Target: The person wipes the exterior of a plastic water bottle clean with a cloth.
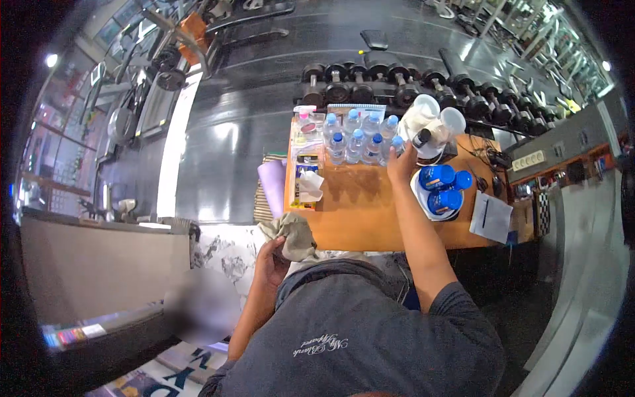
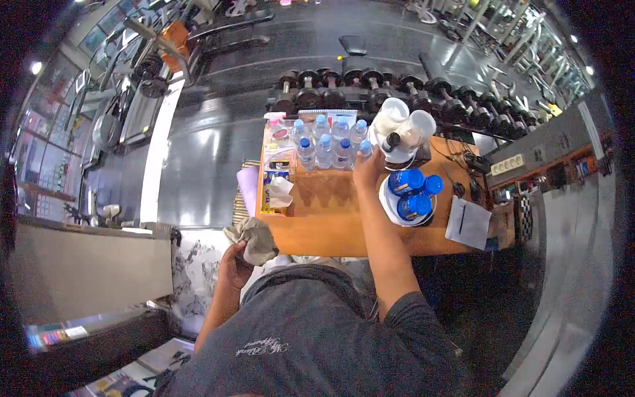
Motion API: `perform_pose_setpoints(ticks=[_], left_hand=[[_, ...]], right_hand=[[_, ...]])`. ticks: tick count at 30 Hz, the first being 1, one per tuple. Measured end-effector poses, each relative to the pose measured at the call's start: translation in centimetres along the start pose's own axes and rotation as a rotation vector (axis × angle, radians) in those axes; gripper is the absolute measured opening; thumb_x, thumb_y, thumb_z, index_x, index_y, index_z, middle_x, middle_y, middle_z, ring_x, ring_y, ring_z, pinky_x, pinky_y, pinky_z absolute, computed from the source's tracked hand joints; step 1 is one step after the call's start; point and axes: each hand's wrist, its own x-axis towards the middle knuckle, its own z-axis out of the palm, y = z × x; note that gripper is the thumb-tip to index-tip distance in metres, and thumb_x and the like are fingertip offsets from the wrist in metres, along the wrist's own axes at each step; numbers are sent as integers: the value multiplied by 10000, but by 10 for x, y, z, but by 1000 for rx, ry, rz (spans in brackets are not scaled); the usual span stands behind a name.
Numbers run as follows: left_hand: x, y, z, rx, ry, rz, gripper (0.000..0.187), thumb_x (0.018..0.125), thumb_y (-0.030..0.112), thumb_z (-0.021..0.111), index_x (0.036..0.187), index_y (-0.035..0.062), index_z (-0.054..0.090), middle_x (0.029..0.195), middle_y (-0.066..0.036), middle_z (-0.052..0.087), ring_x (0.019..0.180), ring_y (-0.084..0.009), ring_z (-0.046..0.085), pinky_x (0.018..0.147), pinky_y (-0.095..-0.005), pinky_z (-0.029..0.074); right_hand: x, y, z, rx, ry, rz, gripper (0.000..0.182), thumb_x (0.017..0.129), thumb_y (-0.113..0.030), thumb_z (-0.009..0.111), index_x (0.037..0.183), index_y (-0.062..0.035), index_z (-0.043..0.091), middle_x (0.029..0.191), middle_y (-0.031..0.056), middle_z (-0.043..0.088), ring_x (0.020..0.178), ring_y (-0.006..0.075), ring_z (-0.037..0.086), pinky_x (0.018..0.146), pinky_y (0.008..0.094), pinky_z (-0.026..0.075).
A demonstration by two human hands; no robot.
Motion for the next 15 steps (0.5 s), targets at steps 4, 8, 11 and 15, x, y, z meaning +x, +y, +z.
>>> perform_pose_setpoints(ticks=[4, 8, 11, 15], left_hand=[[-13, -13, 11, -15, 25, 68, 457, 919, 158, 654, 1343, 7, 579, 1267, -135, 690, 1156, -290, 679, 1038, -458, 545], [-19, -21, 12, -92, 87, 99, 461, 902, 117, 681, 1334, -15, 588, 1272, -123, 701, 1157, -280, 685, 1053, -433, 530], [-19, -24, 3, -98, 95, 116, 430, 908, 116, 669, 1313, -11, 602, 1256, -132, 704, 1149, -278, 686, 1043, -443, 533], [-24, -18, 17, -99, 74, 114, 417, 910, 121, 668, 1304, -5, 608, 1245, -140, 705, 1137, -283, 688, 1028, -445, 542]], right_hand=[[17, 13, 14, -18, -99, -52, 565, 868, -233, 794, 1333, -8, 565, 1238, 227, 647, 1240, 414, 536, 1076, 529, 379], [16, 16, 15, -13, -98, -50, 477, 863, -208, 794, 1257, -30, 595, 1222, 221, 647, 1201, 413, 551, 1042, 539, 382], [8, 18, 18, -16, -43, -100, 481, 870, -181, 782, 1259, -10, 556, 1221, 242, 615, 1189, 421, 533, 1027, 542, 372], [-5, 14, 7, 30, -106, -44, 486, 874, -124, 767, 1274, 0, 520, 1224, 254, 588, 1184, 426, 521, 1024, 539, 365]])
